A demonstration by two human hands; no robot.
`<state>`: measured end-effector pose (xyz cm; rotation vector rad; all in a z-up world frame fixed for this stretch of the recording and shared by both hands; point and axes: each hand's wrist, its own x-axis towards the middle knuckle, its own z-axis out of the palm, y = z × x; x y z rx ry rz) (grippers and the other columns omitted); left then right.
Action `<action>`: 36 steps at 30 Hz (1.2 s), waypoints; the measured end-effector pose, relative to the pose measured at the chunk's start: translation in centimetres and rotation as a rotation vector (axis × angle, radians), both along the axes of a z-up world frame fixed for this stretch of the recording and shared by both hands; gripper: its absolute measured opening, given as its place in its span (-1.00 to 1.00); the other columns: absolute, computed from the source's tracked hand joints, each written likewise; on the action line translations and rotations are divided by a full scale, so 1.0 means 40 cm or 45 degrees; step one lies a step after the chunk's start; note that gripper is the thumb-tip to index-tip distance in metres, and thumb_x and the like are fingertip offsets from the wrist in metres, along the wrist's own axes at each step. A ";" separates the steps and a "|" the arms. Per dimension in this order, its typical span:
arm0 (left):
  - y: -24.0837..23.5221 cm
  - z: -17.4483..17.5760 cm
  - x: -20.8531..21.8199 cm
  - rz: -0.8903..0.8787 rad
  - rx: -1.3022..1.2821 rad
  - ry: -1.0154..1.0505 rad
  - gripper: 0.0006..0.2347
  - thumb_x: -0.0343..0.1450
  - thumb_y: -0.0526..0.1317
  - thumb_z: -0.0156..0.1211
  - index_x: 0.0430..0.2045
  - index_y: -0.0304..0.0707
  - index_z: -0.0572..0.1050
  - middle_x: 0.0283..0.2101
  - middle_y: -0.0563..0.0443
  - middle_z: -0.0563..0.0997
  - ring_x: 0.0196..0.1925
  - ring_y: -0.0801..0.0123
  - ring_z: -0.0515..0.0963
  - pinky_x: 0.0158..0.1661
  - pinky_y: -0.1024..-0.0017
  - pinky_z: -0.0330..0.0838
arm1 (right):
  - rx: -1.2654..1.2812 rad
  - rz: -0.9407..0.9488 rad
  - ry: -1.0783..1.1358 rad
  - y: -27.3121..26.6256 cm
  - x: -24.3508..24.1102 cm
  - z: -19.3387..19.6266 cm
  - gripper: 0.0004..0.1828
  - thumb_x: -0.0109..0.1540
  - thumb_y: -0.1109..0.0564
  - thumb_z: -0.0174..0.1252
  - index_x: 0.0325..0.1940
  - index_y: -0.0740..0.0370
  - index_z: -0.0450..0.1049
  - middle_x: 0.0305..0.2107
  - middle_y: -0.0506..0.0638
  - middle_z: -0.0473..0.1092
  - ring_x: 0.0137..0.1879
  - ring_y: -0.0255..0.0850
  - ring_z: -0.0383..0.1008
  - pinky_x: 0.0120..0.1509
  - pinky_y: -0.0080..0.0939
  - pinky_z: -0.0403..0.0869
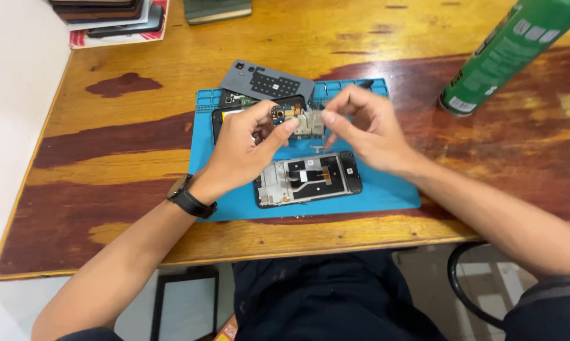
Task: The person uses a small brush to clean dust and debris from the internal components of a disassembled smartphone, including the motherboard, battery, and chassis. The person then wipes the battery with a green cloth and places the components on a blue mat.
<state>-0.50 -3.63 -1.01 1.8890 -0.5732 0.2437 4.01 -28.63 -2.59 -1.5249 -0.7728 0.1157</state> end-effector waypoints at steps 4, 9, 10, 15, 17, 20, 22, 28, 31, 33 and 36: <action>-0.004 -0.004 -0.007 0.032 -0.071 0.008 -0.69 0.54 -0.16 0.21 -0.55 -0.33 0.33 -0.63 0.12 0.46 -0.45 0.64 0.63 -0.54 0.62 0.23 | -0.775 -0.363 -1.236 -0.066 0.067 0.052 -0.68 0.17 0.24 0.27 0.00 0.33 0.46 0.09 0.26 0.42 0.18 0.13 0.45 0.20 0.03 0.46; 0.001 0.007 -0.017 0.003 -0.180 0.070 -0.70 0.58 -0.17 0.15 -0.55 -0.30 0.34 -0.55 0.14 0.52 -0.36 0.61 0.68 -0.49 0.63 0.31 | -1.015 -0.362 -1.138 -0.075 0.106 0.033 -0.69 0.19 0.20 0.30 0.02 0.25 0.57 0.12 0.22 0.39 0.23 0.15 0.37 0.25 0.14 0.37; -0.002 0.010 -0.018 -0.005 -0.201 0.076 -0.74 0.58 -0.17 0.12 -0.50 -0.31 0.39 -0.52 0.13 0.55 -0.36 0.63 0.67 -0.48 0.63 0.33 | -1.026 -0.364 -1.111 -0.073 0.104 0.026 -0.72 0.18 0.22 0.29 -0.02 0.24 0.56 0.06 0.17 0.42 0.20 0.13 0.40 0.25 0.14 0.37; 0.001 0.020 -0.016 0.038 -0.226 0.098 -0.71 0.62 -0.14 0.02 -0.41 -0.38 0.50 -0.42 0.00 0.70 -0.49 0.65 0.49 -0.47 0.61 0.33 | -0.941 -0.468 -1.041 -0.064 0.080 0.032 -0.80 0.26 0.25 0.24 -0.02 0.25 0.52 -0.22 0.13 0.48 -0.04 0.11 0.49 0.09 0.09 0.43; 0.003 0.023 -0.015 0.036 -0.258 0.106 -0.72 0.61 -0.13 -0.01 -0.31 -0.38 0.54 -0.41 -0.02 0.70 -0.50 0.65 0.46 -0.48 0.60 0.33 | -0.772 -0.511 -1.062 -0.064 0.068 0.052 -0.80 0.34 0.26 0.19 0.05 0.29 0.49 -0.21 0.16 0.47 -0.10 0.09 0.50 -0.02 0.01 0.45; 0.006 0.025 -0.014 0.014 -0.291 0.082 -0.71 0.61 -0.12 -0.03 -0.26 -0.39 0.56 -0.36 -0.02 0.71 -0.49 0.64 0.47 -0.45 0.60 0.36 | -0.615 -0.608 -1.023 -0.057 0.045 0.070 -0.83 0.43 0.27 0.12 0.10 0.34 0.46 -0.24 0.18 0.43 -0.18 0.04 0.46 -0.11 -0.07 0.41; 0.006 0.028 -0.014 0.010 -0.298 0.075 -0.71 0.61 -0.12 -0.05 -0.24 -0.39 0.56 -0.35 -0.01 0.71 -0.48 0.64 0.48 -0.44 0.59 0.38 | -0.553 -0.648 -0.990 -0.051 0.030 0.077 -0.85 0.46 0.27 0.10 0.11 0.36 0.45 -0.28 0.16 0.40 -0.23 -0.02 0.42 -0.13 -0.12 0.38; 0.004 0.020 -0.009 0.011 -0.202 0.080 -0.69 0.62 -0.11 -0.06 -0.31 -0.39 0.54 -0.38 -0.01 0.71 -0.45 0.63 0.57 -0.44 0.59 0.41 | -0.503 -0.536 -0.582 -0.029 -0.009 0.063 -0.76 0.35 0.18 0.18 0.07 0.33 0.51 -0.52 -0.08 0.28 -0.43 -0.38 0.20 -0.35 -0.33 0.21; 0.003 0.011 -0.011 -0.045 -0.154 0.059 -0.68 0.64 -0.10 -0.05 -0.35 -0.41 0.51 -0.39 -0.02 0.70 -0.40 0.63 0.62 -0.42 0.58 0.41 | -0.405 -0.425 -0.192 -0.007 -0.020 0.034 -0.78 0.34 0.12 0.20 0.01 0.26 0.55 -0.56 -0.23 0.23 -0.45 -0.51 0.13 -0.41 -0.41 0.12; -0.001 0.008 -0.012 -0.071 -0.130 0.085 -0.69 0.61 -0.10 -0.06 -0.33 -0.39 0.53 -0.35 0.02 0.74 -0.47 0.63 0.55 -0.44 0.59 0.40 | -0.230 -0.328 -0.031 0.008 -0.023 0.014 -0.81 0.37 0.10 0.17 -0.05 0.27 0.55 -0.47 -0.33 0.31 -0.39 -0.58 0.17 -0.38 -0.46 0.16; -0.004 0.013 -0.016 -0.090 -0.102 0.078 -0.72 0.63 -0.12 -0.06 -0.15 -0.37 0.56 -0.34 0.06 0.74 -0.44 0.63 0.55 -0.42 0.59 0.42 | -0.142 -0.243 0.013 0.016 -0.024 -0.003 -0.81 0.41 0.12 0.14 -0.07 0.31 0.56 -0.42 -0.32 0.35 -0.34 -0.58 0.18 -0.33 -0.46 0.17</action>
